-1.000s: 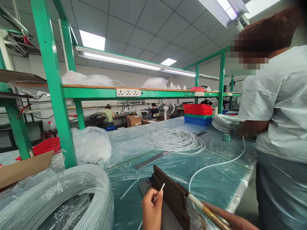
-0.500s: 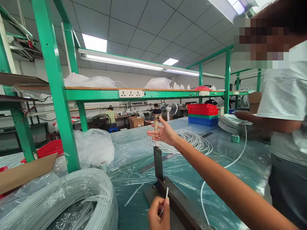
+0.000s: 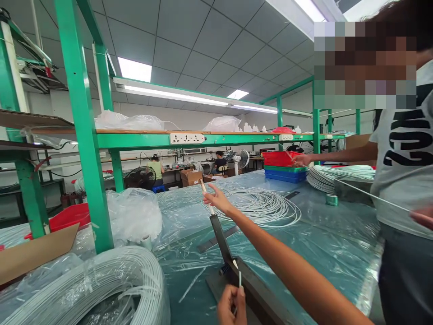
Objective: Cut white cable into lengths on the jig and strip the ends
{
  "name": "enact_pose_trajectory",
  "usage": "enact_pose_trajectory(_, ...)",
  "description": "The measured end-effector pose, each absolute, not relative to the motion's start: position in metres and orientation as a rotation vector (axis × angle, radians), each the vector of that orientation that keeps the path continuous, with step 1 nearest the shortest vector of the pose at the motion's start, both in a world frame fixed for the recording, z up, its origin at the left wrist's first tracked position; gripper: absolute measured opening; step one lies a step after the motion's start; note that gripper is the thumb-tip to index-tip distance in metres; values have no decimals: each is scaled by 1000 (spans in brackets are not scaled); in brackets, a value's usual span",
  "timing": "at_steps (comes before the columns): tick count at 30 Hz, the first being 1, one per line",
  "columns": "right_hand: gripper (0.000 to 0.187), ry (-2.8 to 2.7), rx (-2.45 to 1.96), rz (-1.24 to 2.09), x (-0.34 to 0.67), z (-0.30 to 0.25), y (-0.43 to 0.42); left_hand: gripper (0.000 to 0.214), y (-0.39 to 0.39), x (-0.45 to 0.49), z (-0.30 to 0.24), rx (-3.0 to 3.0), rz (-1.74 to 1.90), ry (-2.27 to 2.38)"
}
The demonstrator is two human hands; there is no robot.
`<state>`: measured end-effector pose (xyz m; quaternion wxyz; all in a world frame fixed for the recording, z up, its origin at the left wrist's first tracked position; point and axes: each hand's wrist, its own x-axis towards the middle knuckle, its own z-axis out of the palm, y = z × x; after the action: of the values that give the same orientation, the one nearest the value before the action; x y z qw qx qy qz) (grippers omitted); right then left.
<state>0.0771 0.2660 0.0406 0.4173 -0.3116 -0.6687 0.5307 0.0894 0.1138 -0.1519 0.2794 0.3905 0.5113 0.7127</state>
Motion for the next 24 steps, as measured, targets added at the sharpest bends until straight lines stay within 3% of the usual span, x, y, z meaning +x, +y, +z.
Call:
enact_pose_trajectory(3,29,-1817,-709,1321,123,40,225,50,105,76,-132,864,1990,1176)
enact_pose_trajectory(10,49,-2344,-756,1643,211,-13,101,48,73,68,-76,646,2030,915)
enact_pose_trajectory(16,54,-1933,-675,1611,184,-51,60,30,52,102,-49,1123,2160,1192)
enact_pose_trajectory(19,59,-1790,-666,1665,177,-53,63,30,50,97,-49,1350,1978,1333)
enact_pose_trajectory(21,59,-1713,-682,1668,186,-47,75,44,48,87,-51,1520,1716,1366)
enact_pose_trajectory(24,42,-1367,-773,1510,220,-28,113,47,39,69,-55,1757,1146,1484)
